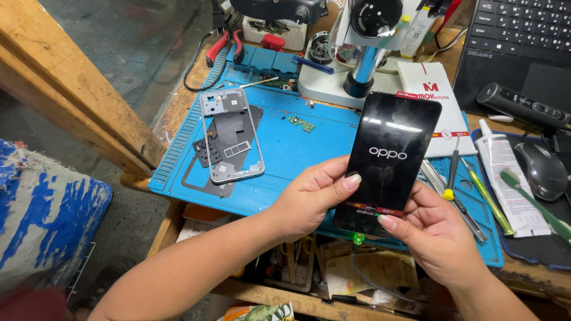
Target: The person tests a replacement screen on a disassembled mobile phone by connecting it to the logic board, powering it on, and interacting with the touch display while the device is plugged into a charger.
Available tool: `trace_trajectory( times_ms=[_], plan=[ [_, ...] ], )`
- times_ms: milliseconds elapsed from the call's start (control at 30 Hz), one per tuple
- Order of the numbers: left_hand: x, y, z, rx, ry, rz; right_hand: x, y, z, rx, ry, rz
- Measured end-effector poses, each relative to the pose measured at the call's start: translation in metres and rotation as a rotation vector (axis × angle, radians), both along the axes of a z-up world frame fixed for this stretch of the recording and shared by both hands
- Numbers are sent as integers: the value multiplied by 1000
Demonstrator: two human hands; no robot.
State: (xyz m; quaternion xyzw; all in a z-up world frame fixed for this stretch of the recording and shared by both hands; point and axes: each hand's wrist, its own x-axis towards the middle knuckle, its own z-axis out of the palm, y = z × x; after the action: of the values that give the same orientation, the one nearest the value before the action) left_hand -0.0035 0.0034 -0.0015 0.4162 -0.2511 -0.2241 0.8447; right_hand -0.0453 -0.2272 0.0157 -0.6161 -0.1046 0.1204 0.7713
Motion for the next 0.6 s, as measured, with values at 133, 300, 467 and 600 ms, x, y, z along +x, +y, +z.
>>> trace_trajectory(
  times_ms=[133,300,467,600],
  plan=[
    [0,-1,-2,-12,-12,0,-1,2,2,-6,12,-3],
    [-2,-4,-2,-27,-80,37,-1,1,1,7,16,-2],
    [-5,-6,-2,-33,-54,45,-1,1,0,10,16,1],
    [-6,-7,-3,83,-100,140,0,1,1,9,16,-2]
  ],
)
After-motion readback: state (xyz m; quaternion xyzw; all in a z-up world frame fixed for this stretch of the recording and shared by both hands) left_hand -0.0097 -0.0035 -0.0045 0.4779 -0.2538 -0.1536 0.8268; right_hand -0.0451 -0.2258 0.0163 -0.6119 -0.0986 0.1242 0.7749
